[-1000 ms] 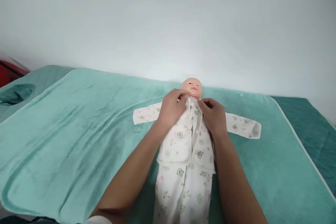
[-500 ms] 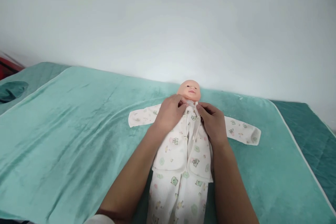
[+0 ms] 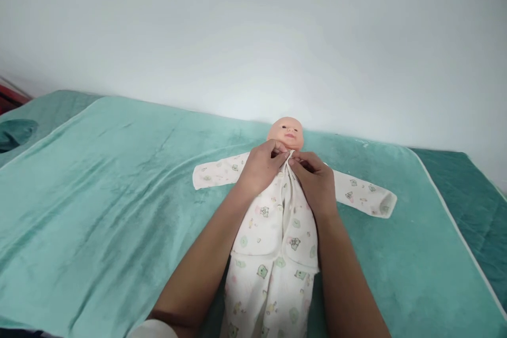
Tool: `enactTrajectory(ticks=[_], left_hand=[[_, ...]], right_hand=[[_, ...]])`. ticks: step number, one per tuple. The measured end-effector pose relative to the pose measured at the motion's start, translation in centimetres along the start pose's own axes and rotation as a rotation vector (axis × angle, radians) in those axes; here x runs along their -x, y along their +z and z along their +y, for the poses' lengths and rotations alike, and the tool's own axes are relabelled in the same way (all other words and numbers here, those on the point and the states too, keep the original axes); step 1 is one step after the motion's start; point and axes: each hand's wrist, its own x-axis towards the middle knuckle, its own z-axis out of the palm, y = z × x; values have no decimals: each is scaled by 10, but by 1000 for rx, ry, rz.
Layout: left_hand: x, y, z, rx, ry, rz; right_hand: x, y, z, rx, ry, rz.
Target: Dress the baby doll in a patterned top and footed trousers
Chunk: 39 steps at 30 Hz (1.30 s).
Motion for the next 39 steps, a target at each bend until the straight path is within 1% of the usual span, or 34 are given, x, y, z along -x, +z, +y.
enactTrajectory(ticks=[7, 12, 16, 21, 26, 31, 33, 35, 39], left_hand=[[2, -4, -6, 123, -5, -53], [4, -3, -4, 94, -4, -94], [5, 1, -4, 81, -41, -59], [7, 4, -5, 94, -59, -39], [9, 0, -5, 139, -73, -48], [11, -5, -8, 86, -65, -55], [12, -6, -9, 46, -26, -66], [13, -7, -10, -14, 18, -62], [17, -9, -12, -134, 82, -42]], right_hand=[[-1, -5, -1, 43, 49, -106], [-3, -7, -6, 76, 118, -185], [-4, -8, -8, 126, 118, -206], [-5, -9, -5, 114, 101, -233], [-6, -12, -2, 100, 80, -247], [-6, -17, -2, 160, 95, -251], [-5, -18, -3, 190, 71, -238], [-4, -19, -4, 225, 11, -237], [-3, -21, -6, 326, -186, -243]])
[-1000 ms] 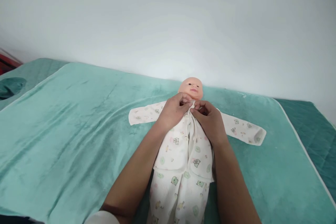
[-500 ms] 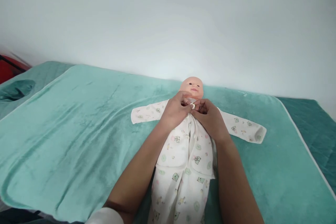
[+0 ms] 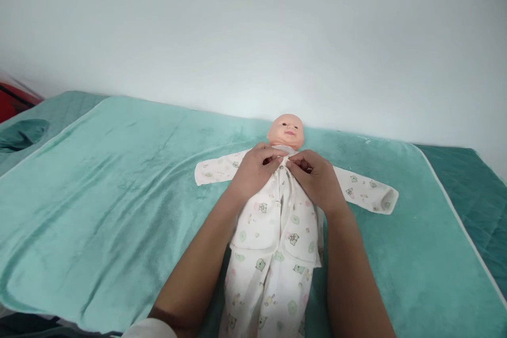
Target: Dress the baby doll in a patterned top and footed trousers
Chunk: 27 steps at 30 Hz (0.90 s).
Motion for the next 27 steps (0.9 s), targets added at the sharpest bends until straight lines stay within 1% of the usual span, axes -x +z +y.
enactTrajectory(ticks=[2, 4, 9, 12, 16, 21, 23, 27], left_hand=[[2, 0, -1, -31, 16, -5], [4, 0, -2, -49, 36, -2], [7, 2, -4, -41, 83, 49], [10, 4, -6, -58, 129, 91], [14, 7, -8, -83, 199, 114], [13, 11, -13, -94, 266, 91], [12, 12, -15, -93, 272, 96], [21, 16, -18, -60, 271, 181]], right_hand=[[1, -1, -1, 42, -78, -6], [1, -2, -1, 58, -122, -9], [3, 0, 3, 75, -187, 26], [3, 3, 8, 33, -197, 77], [1, 6, 11, -23, -165, 115], [4, 9, 9, 9, -96, 98], [8, 11, 8, 3, -49, 97], [24, 11, -2, -3, 53, 79]])
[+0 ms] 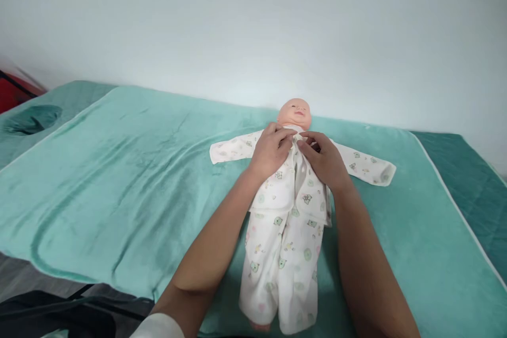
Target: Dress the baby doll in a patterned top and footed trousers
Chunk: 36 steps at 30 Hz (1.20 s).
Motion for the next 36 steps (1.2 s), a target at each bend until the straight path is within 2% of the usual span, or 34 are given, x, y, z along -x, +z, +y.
enactTrajectory(ticks=[5, 8, 10, 15, 19, 22, 27, 36], left_hand=[[23, -4, 0, 12, 69, 72], [25, -6, -2, 25, 82, 46], [22, -8, -2, 31, 66, 9], [15, -10, 1, 56, 21, -57], [15, -8, 8, 74, 17, -54], [16, -5, 16, 148, -21, -14], [19, 2, 25, 212, -96, 58], [20, 6, 20, 175, -160, 46]], right_hand=[[25, 1, -23, 221, 92, 53], [35, 6, -35, 356, 122, 87], [38, 10, -38, 371, 144, 109], [39, 8, -29, 149, 177, 160], [36, 1, -13, -164, 239, 165], [34, 0, -9, -328, 230, 188], [36, 6, -18, -385, 195, 202], [41, 10, -21, -360, 195, 154]])
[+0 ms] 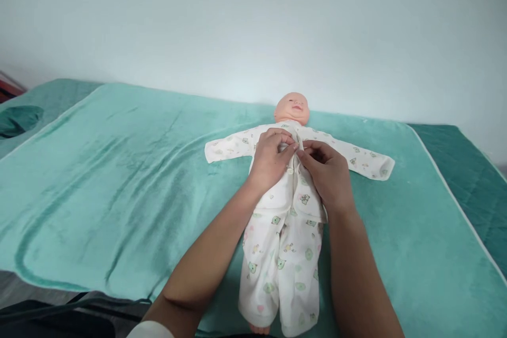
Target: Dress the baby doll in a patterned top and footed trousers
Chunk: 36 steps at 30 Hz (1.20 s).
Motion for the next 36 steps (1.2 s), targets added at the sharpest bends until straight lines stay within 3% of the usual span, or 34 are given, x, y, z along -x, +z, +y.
enactTrajectory(ticks=[9, 19, 26, 31, 36], left_hand=[[0, -8, 2, 27, -7, -87], [4, 0, 0, -35, -64, 39], [6, -4, 0, -21, -33, 24], [6, -7, -2, 10, 35, -1], [11, -22, 2, 113, -3, -86]], right_hand=[[2, 2, -2, 177, -62, -59], [5, 5, -8, 373, -143, -106], [8, 2, -10, 407, -130, -136], [24, 1, -23, 714, -136, -82], [45, 2, -34, 954, -167, -155]])
